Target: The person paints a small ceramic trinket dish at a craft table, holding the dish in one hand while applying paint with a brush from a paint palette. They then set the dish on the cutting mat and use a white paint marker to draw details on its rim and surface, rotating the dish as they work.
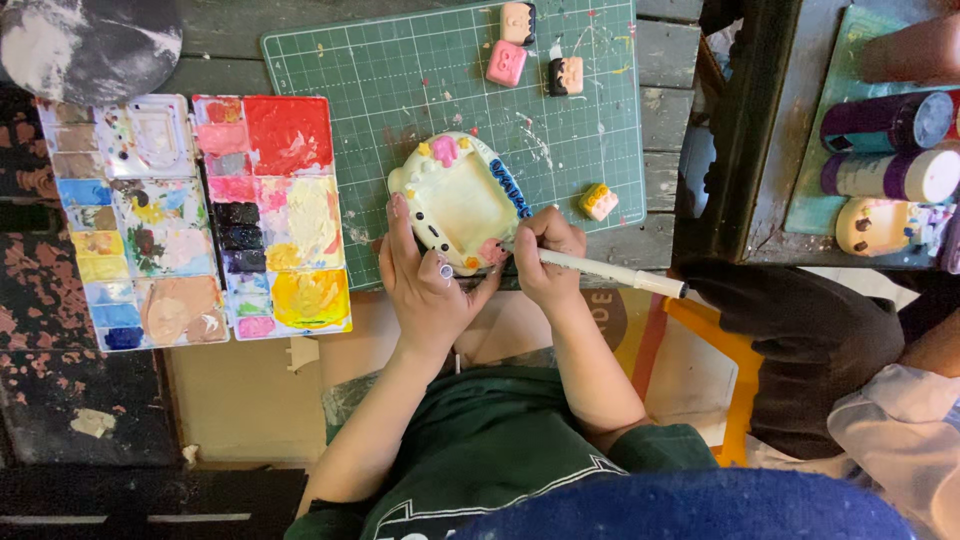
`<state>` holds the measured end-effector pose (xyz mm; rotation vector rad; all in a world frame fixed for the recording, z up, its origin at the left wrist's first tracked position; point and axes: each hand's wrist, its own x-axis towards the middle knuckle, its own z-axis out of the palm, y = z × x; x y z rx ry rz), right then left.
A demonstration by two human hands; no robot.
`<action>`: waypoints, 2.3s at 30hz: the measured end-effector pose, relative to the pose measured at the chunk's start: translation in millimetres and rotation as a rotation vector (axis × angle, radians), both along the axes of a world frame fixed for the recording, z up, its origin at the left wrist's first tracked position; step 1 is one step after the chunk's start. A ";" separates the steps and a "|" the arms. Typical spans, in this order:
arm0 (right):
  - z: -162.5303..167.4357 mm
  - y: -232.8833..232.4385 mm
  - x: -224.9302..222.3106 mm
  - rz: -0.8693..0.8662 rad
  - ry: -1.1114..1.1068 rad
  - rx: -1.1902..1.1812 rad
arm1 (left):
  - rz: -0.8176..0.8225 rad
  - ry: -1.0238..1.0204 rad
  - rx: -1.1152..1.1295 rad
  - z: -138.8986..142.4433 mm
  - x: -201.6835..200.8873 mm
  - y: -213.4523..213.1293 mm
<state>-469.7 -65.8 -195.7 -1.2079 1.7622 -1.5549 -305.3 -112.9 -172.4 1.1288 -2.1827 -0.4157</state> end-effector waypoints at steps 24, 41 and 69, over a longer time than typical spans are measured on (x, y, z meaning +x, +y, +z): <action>2.0 0.2 0.6 0.006 -0.028 0.000 | -0.004 0.008 0.025 -0.1 1.3 0.5; -2.9 2.0 -2.2 0.015 0.012 -0.002 | 0.005 0.014 -0.003 1.2 -1.3 -0.8; 3.0 0.0 -1.7 0.018 0.018 0.003 | 0.004 0.024 -0.010 1.0 -1.6 0.0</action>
